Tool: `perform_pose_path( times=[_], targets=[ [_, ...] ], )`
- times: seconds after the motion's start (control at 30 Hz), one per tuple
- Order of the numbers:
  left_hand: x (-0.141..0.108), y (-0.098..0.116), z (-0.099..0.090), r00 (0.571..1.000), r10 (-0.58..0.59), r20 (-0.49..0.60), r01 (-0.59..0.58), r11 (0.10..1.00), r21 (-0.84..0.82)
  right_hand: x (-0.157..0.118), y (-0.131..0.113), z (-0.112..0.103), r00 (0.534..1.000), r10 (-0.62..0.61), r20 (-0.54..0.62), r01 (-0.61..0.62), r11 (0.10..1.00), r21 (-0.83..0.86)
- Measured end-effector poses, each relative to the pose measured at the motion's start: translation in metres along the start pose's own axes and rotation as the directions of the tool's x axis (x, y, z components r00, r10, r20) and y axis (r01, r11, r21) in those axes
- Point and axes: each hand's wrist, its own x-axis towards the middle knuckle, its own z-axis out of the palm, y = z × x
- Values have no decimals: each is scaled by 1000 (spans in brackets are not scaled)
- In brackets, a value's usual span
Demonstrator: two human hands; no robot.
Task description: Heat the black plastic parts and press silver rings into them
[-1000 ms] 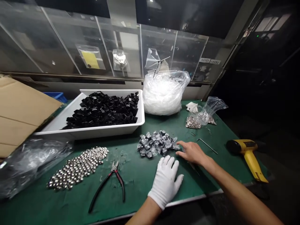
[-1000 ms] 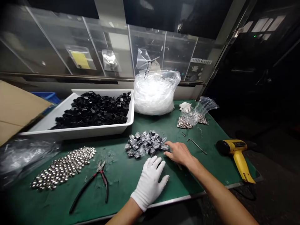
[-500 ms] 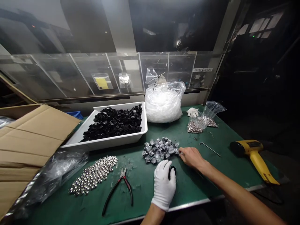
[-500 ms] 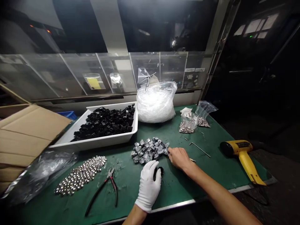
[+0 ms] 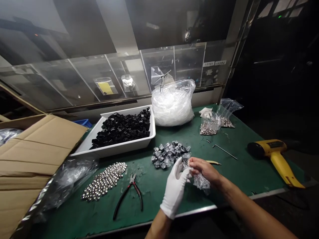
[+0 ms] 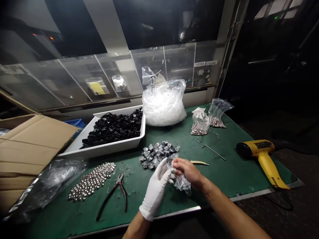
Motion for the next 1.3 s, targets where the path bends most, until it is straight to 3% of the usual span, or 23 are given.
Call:
perform_pose_path(
  times=[0.1, 0.2, 0.3, 0.37, 0.47, 0.6, 0.7, 0.8, 0.93, 1.03, 1.13, 1.2, 1.3],
  targets=[
    [0, 8, -2, 995, -94, -26, 88, 979, -186, -6, 0, 4, 995, 15, 94, -22, 997, 76],
    [-4, 10, -5, 991, -129, -43, 118, 974, -193, -14, 3, 1, 990, 19, 139, -31, 996, 84],
    [-6, 9, -7, 982, -174, -80, 166, 982, -90, -26, 8, -6, 996, -17, 85, 30, 989, -146],
    [-3, 9, -8, 979, -156, -128, 161, 987, 24, -31, 8, -12, 996, -76, -41, 58, 942, -330],
    [6, 8, -13, 980, -37, -194, 93, 953, 288, -24, 2, -14, 977, -118, -176, 40, 917, -397],
    [20, 7, -22, 965, 234, -118, -107, 764, 636, 10, -11, -5, 993, -48, -106, -6, 888, -459],
    [28, 8, -28, 934, 350, -73, -172, 620, 766, 38, -19, 0, 986, 73, -150, -132, 887, -442],
    [30, 19, -31, 932, 352, -89, -145, 585, 798, 49, -33, -1, 967, 228, -112, -253, 879, -403],
    [20, 55, -28, 972, 220, -84, -91, 679, 728, 33, -74, 0, 961, 276, -26, -262, 872, -413],
    [9, 96, -15, 991, 56, -118, 29, 789, 614, 11, -113, 6, 987, 156, -43, -156, 844, -513],
    [2, 148, 5, 978, -111, -174, 182, 865, 468, -7, -158, 11, 998, 50, -33, -60, 807, -588],
    [-3, 185, 19, 978, -189, -88, 208, 919, 335, -18, -191, 15, 999, -27, -32, 2, 792, -611],
    [-15, 234, 35, 959, -177, 220, 161, 983, 86, -40, -236, 22, 995, -84, -53, 34, 785, -619]
  ],
)
